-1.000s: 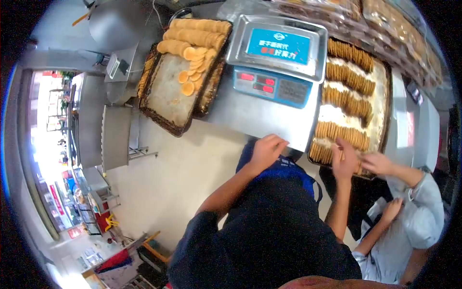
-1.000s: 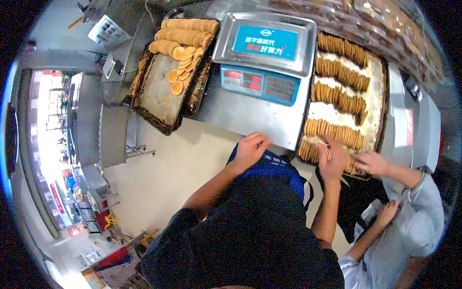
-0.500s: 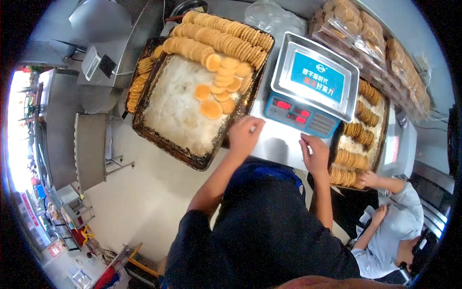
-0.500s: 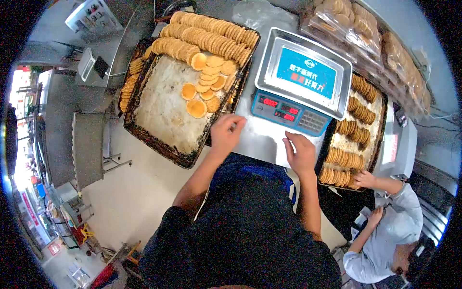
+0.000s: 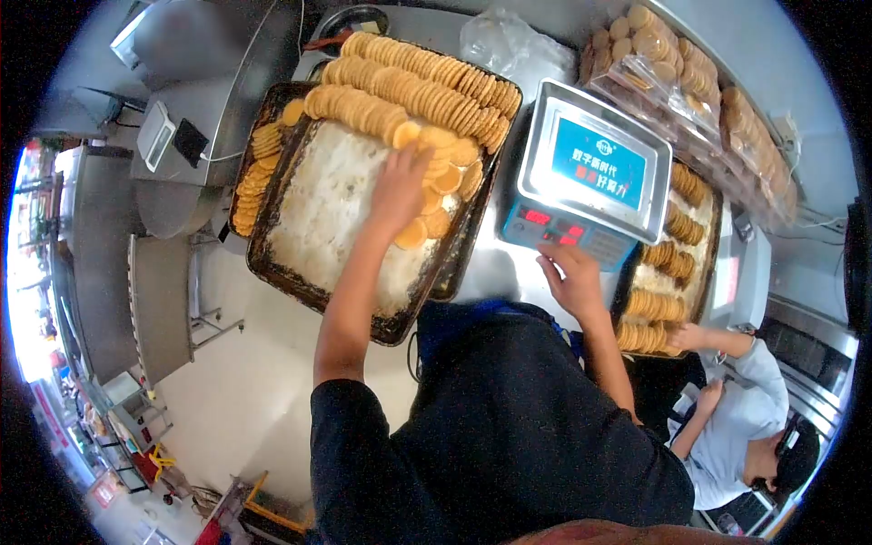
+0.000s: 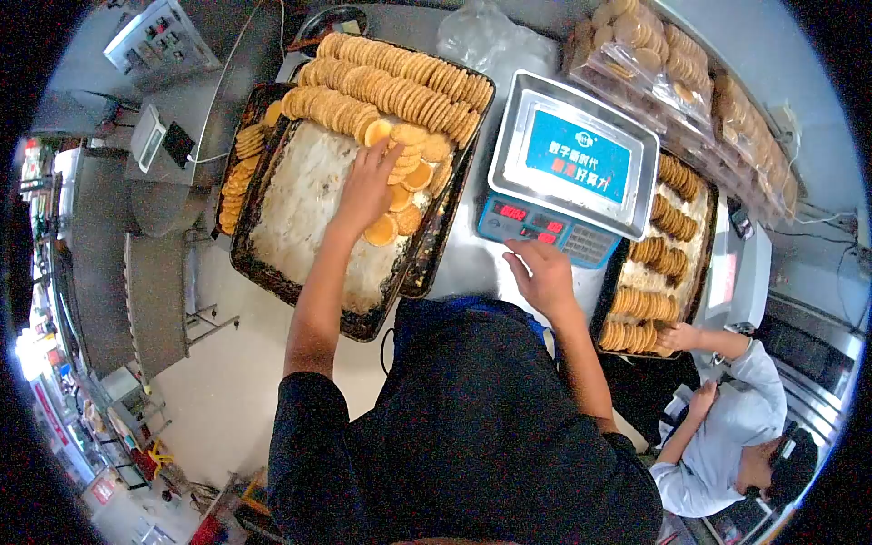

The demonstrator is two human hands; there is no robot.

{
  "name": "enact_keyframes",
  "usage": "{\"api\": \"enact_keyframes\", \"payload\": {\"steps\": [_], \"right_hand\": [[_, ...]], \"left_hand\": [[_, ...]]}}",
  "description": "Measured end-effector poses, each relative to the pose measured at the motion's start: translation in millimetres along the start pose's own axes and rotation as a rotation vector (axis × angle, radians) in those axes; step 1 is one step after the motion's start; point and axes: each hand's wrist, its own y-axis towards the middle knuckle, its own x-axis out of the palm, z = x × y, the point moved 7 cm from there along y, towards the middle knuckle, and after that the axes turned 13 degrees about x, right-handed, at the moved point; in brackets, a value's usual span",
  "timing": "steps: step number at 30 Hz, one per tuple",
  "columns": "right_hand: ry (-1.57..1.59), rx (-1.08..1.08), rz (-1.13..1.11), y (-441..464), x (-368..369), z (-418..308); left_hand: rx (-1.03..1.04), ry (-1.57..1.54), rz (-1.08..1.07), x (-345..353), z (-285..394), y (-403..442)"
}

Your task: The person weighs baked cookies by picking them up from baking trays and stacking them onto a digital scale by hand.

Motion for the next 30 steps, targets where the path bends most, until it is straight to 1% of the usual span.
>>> {"api": "enact_keyframes", "payload": {"steps": [3,4,6,10,12,15,16,18,19,21,22,24,26,29,30], "right_hand": [[-0.003,0.006,-0.036,8.4,-1.5,0.7],[0.018,-0.029,-0.011,11.1,-0.8,2.5],[0.002,-0.038,-0.020,16.6,-0.3,6.4],[0.006,-0.045,-0.031,21.1,-1.2,7.0],[0.005,-0.042,-0.031,21.5,-0.8,7.7],[0.028,-0.046,-0.036,19.5,2.4,4.7],[0.050,-0.052,-0.036,18.2,2.6,3.7],[0.062,-0.039,-0.034,13.4,4.1,7.0],[0.073,-0.031,-0.032,11.8,4.5,8.6],[0.070,-0.012,-0.008,8.9,1.5,11.0],[0.063,-0.002,0.007,8.4,0.8,12.1],[0.078,0.038,-0.002,7.4,4.7,16.0],[0.072,0.086,-0.040,9.7,9.8,16.7],[0.090,0.046,-0.028,12.6,14.5,8.0],[0.088,0.044,-0.030,13.9,15.7,5.8]], "left_hand": [[0.010,-0.034,0.012,-2.8,0.0,14.6],[0.013,-0.031,0.008,-1.1,-0.5,19.2],[0.077,0.052,0.145,-4.0,5.7,25.9],[0.104,0.088,0.102,4.5,-6.9,40.8],[0.097,0.103,0.039,9.8,-16.6,46.4],[0.146,0.143,0.080,12.6,-24.5,54.0],[0.147,0.142,0.075,-0.1,-15.9,54.6],[-0.023,-0.017,0.045,-21.7,-12.1,52.8],[-0.015,-0.015,0.040,-21.8,-7.8,47.7],[-0.190,-0.140,0.199,-31.5,-15.1,27.0],[-0.183,-0.130,0.197,-29.8,-11.6,19.9],[-0.332,-0.277,0.129,-8.5,-14.4,3.4],[-0.330,-0.273,0.158,6.9,-18.3,1.0],[-0.354,-0.311,0.175,4.5,-14.4,3.7],[-0.438,-0.433,0.171,8.1,-20.0,2.3]]}}
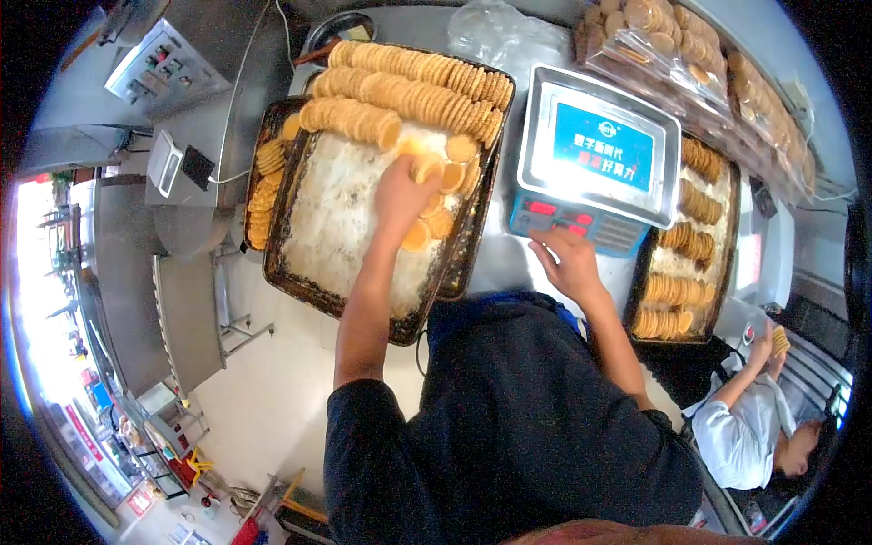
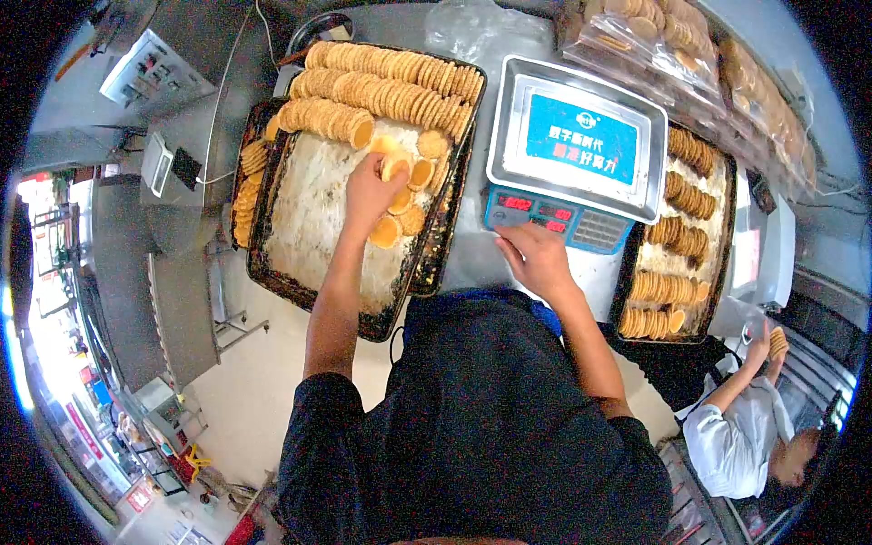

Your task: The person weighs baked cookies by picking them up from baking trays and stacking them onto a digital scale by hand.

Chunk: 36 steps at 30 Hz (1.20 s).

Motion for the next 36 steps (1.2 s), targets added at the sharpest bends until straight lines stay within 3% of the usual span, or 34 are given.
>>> {"api": "enact_keyframes", "payload": {"steps": [2,4,5,7,11,14,15,17,21,24,26,27,29,34,36], "right_hand": [[-0.006,-0.048,0.029,3.3,0.6,-6.9],[-0.006,-0.068,0.041,5.9,2.6,-12.2],[-0.005,-0.086,0.055,6.0,2.1,-14.7],[-0.009,-0.081,0.048,3.7,3.9,-14.7],[-0.036,-0.053,-0.013,1.8,5.6,-11.1],[-0.031,-0.034,-0.006,0.1,2.0,-11.6],[-0.032,-0.035,-0.010,-0.5,2.6,-10.7],[-0.026,-0.011,-0.031,-0.6,5.4,-7.1],[-0.003,-0.034,-0.041,0.8,7.2,-11.9],[-0.025,-0.027,-0.054,1.2,11.4,-9.9],[0.025,-0.033,-0.032,3.0,14.2,-8.4],[0.028,-0.039,-0.038,3.4,17.0,-8.0],[0.013,-0.018,-0.090,3.9,24.9,-5.8],[0.087,-0.084,-0.133,12.8,40.3,-29.3],[0.106,-0.108,-0.145,17.2,45.9,-39.0]], "left_hand": [[-0.094,-0.114,-0.009,5.9,-15.4,6.4],[0.120,0.271,0.329,-11.9,-20.0,15.0],[0.119,0.265,0.325,-13.7,-28.0,21.7],[-0.088,0.018,0.050,0.2,-52.0,30.8],[-0.097,-0.104,0.151,1.8,-48.7,32.7],[-0.156,-0.276,0.089,9.0,-54.8,34.6],[-0.159,-0.278,0.090,16.5,-58.5,32.5],[0.064,-0.102,0.352,15.7,-52.7,27.0],[-0.014,-0.090,0.409,-6.5,-44.9,6.2],[-0.071,-0.213,0.438,-46.9,-69.3,-15.5],[-0.099,-0.604,0.533,-74.8,-63.5,-38.2],[-0.103,-0.600,0.540,-82.0,-66.9,-50.2],[-0.122,-0.743,0.495,-84.8,-71.7,-69.6],[-0.265,-0.712,0.365,-73.3,-67.2,-104.3],[-0.240,-0.715,0.160,-57.3,-52.4,-109.2]]}}
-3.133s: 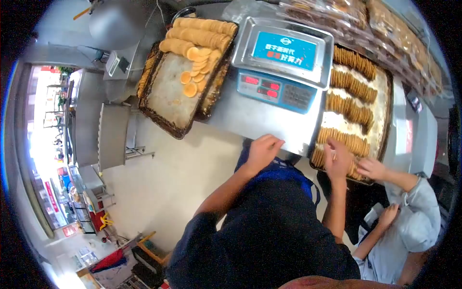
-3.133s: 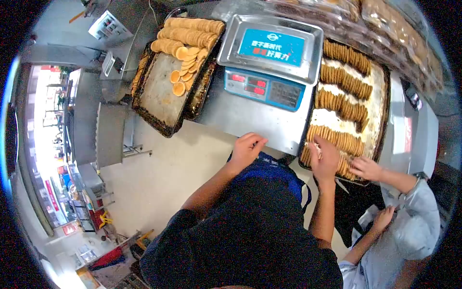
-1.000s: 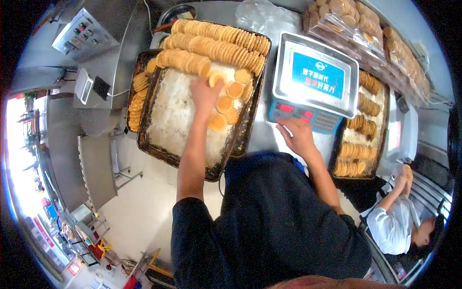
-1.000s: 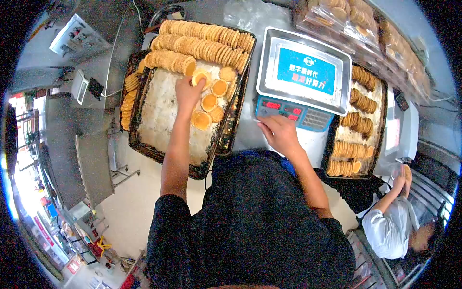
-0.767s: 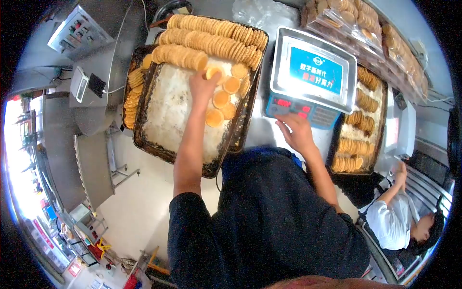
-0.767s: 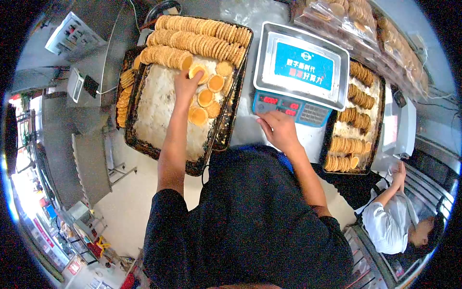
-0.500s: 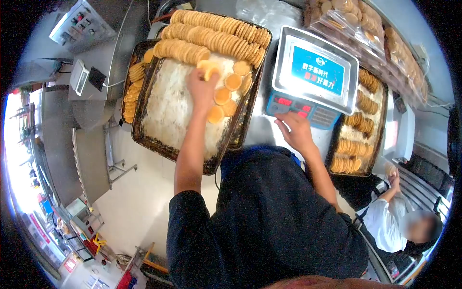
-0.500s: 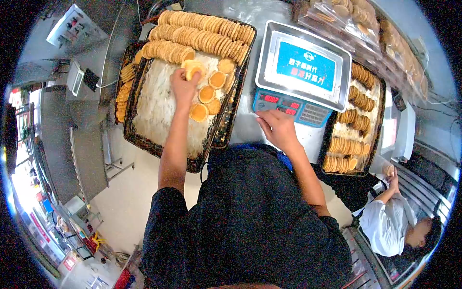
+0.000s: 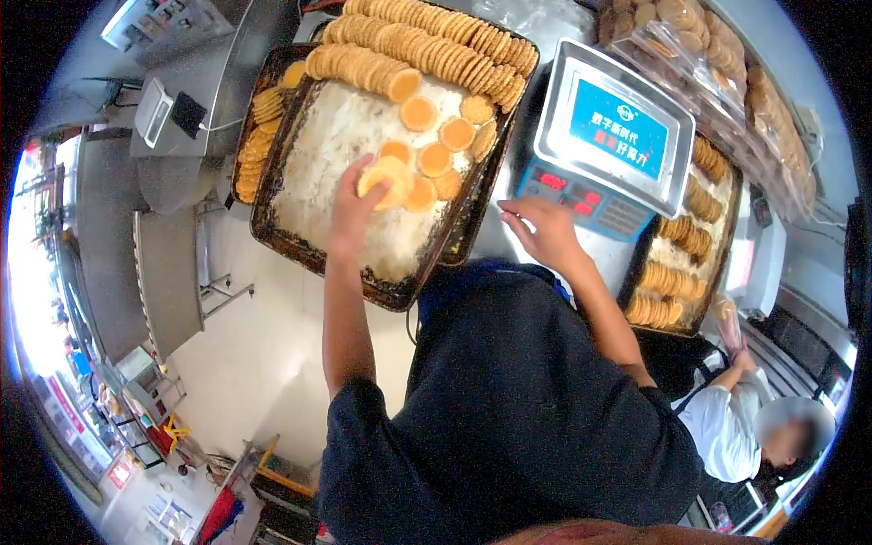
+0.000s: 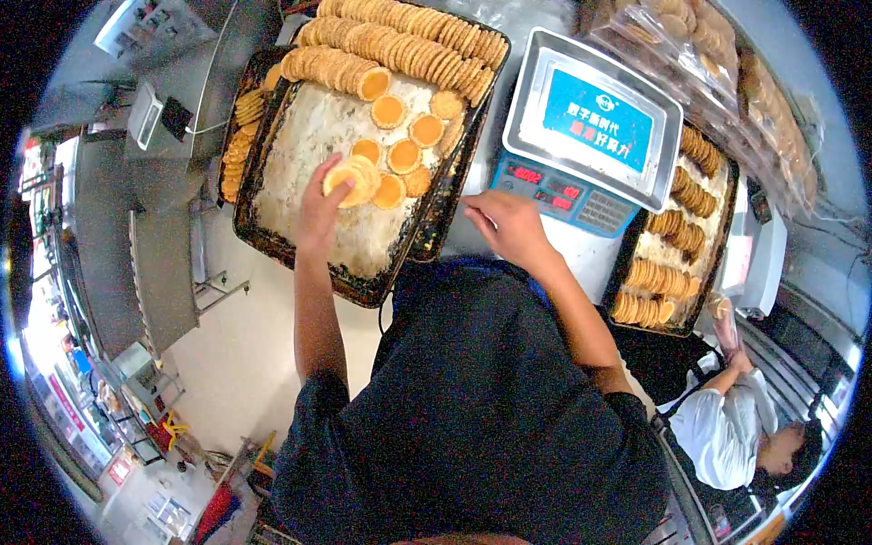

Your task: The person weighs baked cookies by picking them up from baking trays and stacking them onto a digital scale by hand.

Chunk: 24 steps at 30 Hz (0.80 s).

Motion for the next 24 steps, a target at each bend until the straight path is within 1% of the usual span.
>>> {"api": "enact_keyframes", "payload": {"steps": [3,5,7,8,9,10,11,13,14,15,16,17,19,21,24], "right_hand": [[-0.018,-0.050,-0.033,5.8,7.9,-8.4],[-0.036,-0.087,-0.048,7.0,11.3,-12.6],[-0.009,-0.099,-0.045,5.4,13.6,-14.7],[0.019,-0.109,-0.040,4.9,14.3,-16.1],[0.017,-0.105,-0.037,5.9,16.6,-19.1],[0.049,-0.076,-0.089,8.6,24.2,-21.7],[0.081,-0.049,-0.136,12.8,32.2,-24.4],[0.082,-0.075,-0.142,23.2,47.9,-32.6],[0.049,-0.069,-0.181,28.5,58.6,-39.1],[0.016,-0.066,-0.221,34.1,68.9,-45.3],[0.009,-0.048,-0.216,39.7,78.9,-46.1],[0.009,-0.056,-0.215,45.0,85.7,-47.0],[-0.054,0.119,-0.263,57.3,97.7,-36.6],[-0.012,0.111,-0.244,65.2,101.6,-31.9],[0.068,0.099,-0.312,72.8,106.4,-28.0]], "left_hand": [[0.010,0.081,-0.044,19.2,-16.6,-9.8],[-0.010,0.122,-0.036,24.9,-27.0,-11.4],[-0.142,0.095,-0.094,30.8,-37.3,-14.2],[-0.140,0.094,-0.097,30.3,-40.1,-12.5],[-0.124,0.175,-0.101,28.5,-39.6,-11.6],[-0.107,0.257,-0.106,27.6,-39.0,-11.0],[-0.104,0.259,-0.113,30.4,-39.6,-13.9],[0.016,0.549,0.005,31.0,-5.9,-19.8],[0.023,0.553,0.002,29.2,-18.7,-17.6],[0.085,0.505,-0.009,27.3,-40.5,-14.3],[0.146,0.456,-0.017,28.2,-41.7,-10.6],[0.151,0.457,-0.011,25.3,-46.6,-10.1],[0.205,0.604,-0.003,28.2,-34.8,-15.1],[0.179,0.562,0.030,28.1,-26.9,-19.2],[0.153,0.473,0.090,26.9,-27.9,-28.9]]}}
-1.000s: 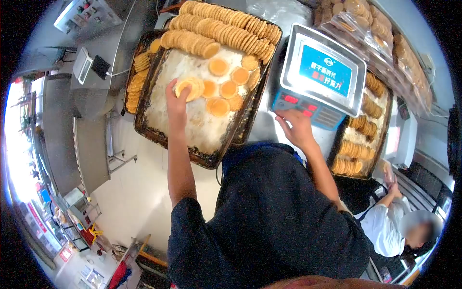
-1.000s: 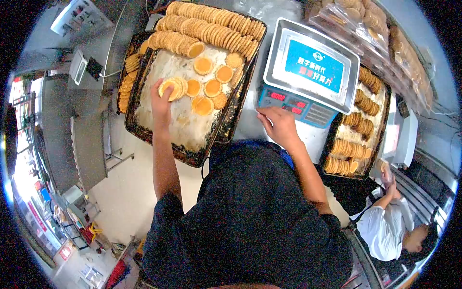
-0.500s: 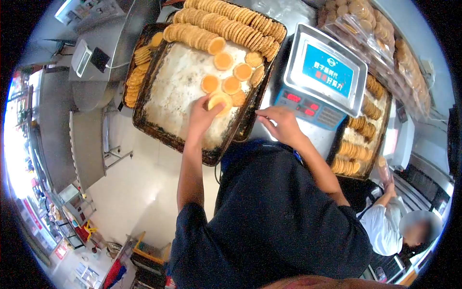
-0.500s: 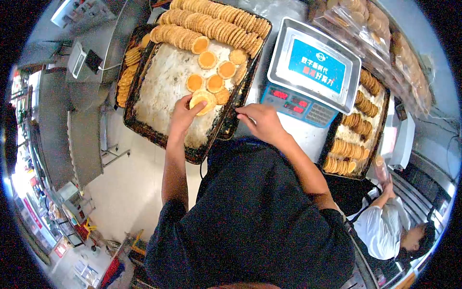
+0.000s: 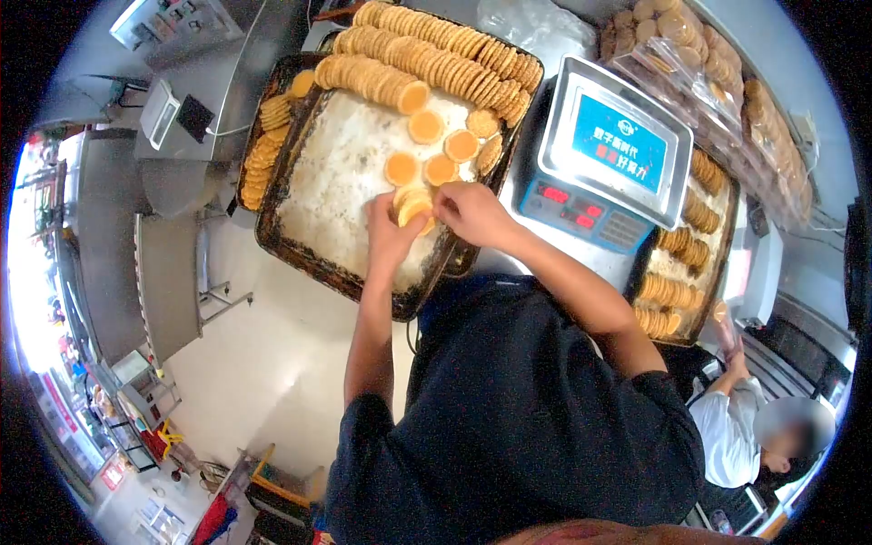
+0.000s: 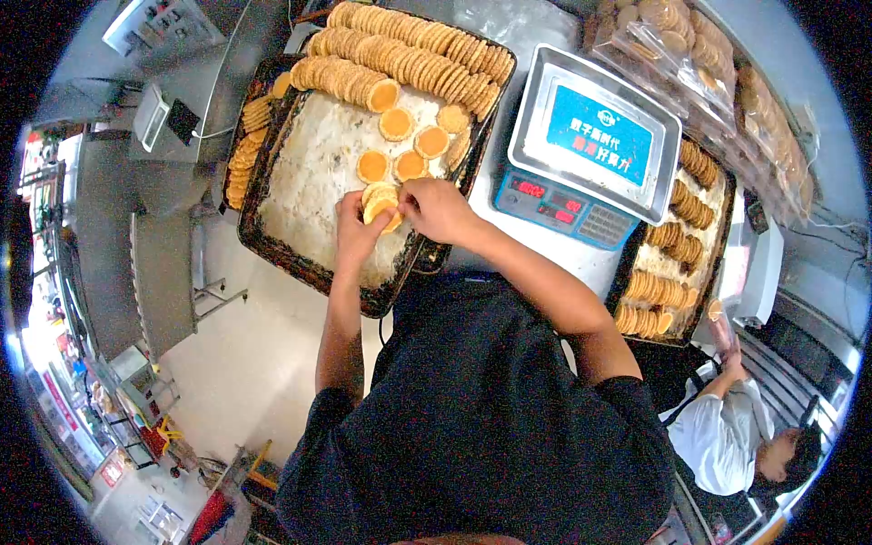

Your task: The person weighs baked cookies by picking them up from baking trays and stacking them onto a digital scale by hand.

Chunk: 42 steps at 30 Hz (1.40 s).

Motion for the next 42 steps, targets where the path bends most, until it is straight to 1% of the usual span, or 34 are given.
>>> {"api": "enact_keyframes", "payload": {"steps": [2,3,4,5,6,7,8,10,11,12,13,14,15,17,18,19,21,22,23,25,26,27,29,30,32,33,35,37,38,39,40,41,42], "right_hand": [[0.006,0.012,-0.024,10.1,-2.8,-1.7],[-0.044,0.060,0.070,20.4,-4.8,6.1],[-0.058,-0.038,0.211,36.7,-8.7,8.6],[-0.221,0.121,0.213,61.3,-3.6,25.7],[-0.204,0.017,0.345,70.1,-16.6,9.6],[-0.350,0.022,0.324,105.5,1.7,43.3],[-0.319,-0.006,0.411,111.6,-10.1,27.3],[-0.403,0.108,0.333,125.2,-8.9,21.2],[-0.459,0.186,0.322,132.6,-6.3,23.7],[-0.464,0.145,0.309,132.5,-3.8,17.1],[-0.457,0.159,0.304,130.3,-6.3,14.9],[-0.450,0.183,0.299,130.2,-8.6,14.6],[-0.456,0.170,0.291,132.4,-7.2,17.5],[-0.334,0.087,0.347,130.6,-8.3,26.1],[-0.246,0.046,0.361,126.5,-10.8,24.5],[-0.249,0.050,0.361,124.4,-12.6,25.7],[-0.233,-0.096,0.099,121.0,-1.0,22.0],[-0.140,-0.097,0.084,103.1,-8.1,-9.5],[-0.083,-0.157,0.041,100.1,-1.8,-4.1],[-0.074,-0.255,-0.005,85.2,-2.1,-17.7],[-0.040,-0.241,-0.047,80.9,0.2,-20.8],[-0.039,-0.242,-0.041,77.2,0.0,-19.8],[-0.066,-0.225,-0.075,71.7,5.5,-14.6],[-0.080,-0.224,-0.080,71.7,9.5,-8.1],[-0.073,-0.216,-0.090,68.7,12.4,-11.7],[-0.072,-0.201,-0.097,63.8,11.7,-10.4],[-0.052,-0.223,-0.141,60.8,17.8,-10.3],[-0.081,-0.310,-0.177,57.9,26.7,-6.5],[-0.077,-0.253,-0.172,52.8,22.7,-9.4],[-0.073,-0.207,-0.166,48.0,19.3,-14.8],[-0.005,-0.202,0.006,41.8,13.4,-14.2],[0.058,-0.211,0.173,35.8,6.8,-13.3],[-0.061,-0.114,0.226,31.1,1.2,-11.1]], "left_hand": [[-0.004,-0.046,0.050,0.0,1.1,-4.6],[-0.092,-0.155,0.034,5.0,-2.7,-9.5],[-0.167,-0.248,0.049,0.2,-5.4,-10.4],[-0.184,-0.167,0.063,-0.8,-10.7,-10.0],[-0.158,0.002,0.096,-1.1,-19.0,-8.7],[-0.118,-0.060,0.145,5.8,-43.3,-8.7],[-0.065,-0.003,0.151,7.1,-36.3,-6.6],[-0.163,-0.050,0.045,-9.3,29.2,-5.2],[0.015,0.013,0.062,-6.0,25.0,-5.1],[0.059,0.061,0.052,-5.5,28.5,-6.4],[0.103,0.107,0.033,-4.6,32.2,-6.2],[0.098,0.106,0.055,-5.6,31.6,-4.9],[0.120,0.083,0.051,-2.5,30.6,-5.2],[0.130,0.054,0.037,5.6,24.4,-8.7],[0.166,0.060,0.034,7.3,24.7,-9.3],[0.205,0.067,0.029,8.5,25.8,-8.6],[0.232,0.071,0.017,9.6,25.5,-8.9],[0.258,0.076,0.008,9.2,29.2,-8.6],[0.273,0.069,-0.003,9.5,32.5,-8.6],[0.291,0.154,-0.058,5.6,43.8,-8.9],[0.273,0.119,-0.125,6.6,45.7,-8.2],[0.279,0.120,-0.128,8.8,39.7,-7.2],[0.358,0.112,-0.171,18.6,24.9,-7.8],[0.360,0.111,-0.178,16.8,29.4,-8.9],[0.114,0.108,-0.193,9.6,32.7,-15.5],[0.115,0.173,-0.186,7.6,39.3,-15.6],[0.348,0.256,-0.028,7.6,43.3,-14.6],[0.302,0.128,-0.090,11.7,38.0,-15.8],[0.230,0.078,-0.116,15.4,32.3,-17.2],[0.159,0.037,-0.136,18.7,26.6,-16.4],[0.215,0.174,-0.113,16.9,32.7,-15.7],[0.226,0.158,-0.141,19.3,32.1,-13.9],[0.265,0.207,-0.096,15.6,33.0,-12.6]]}}
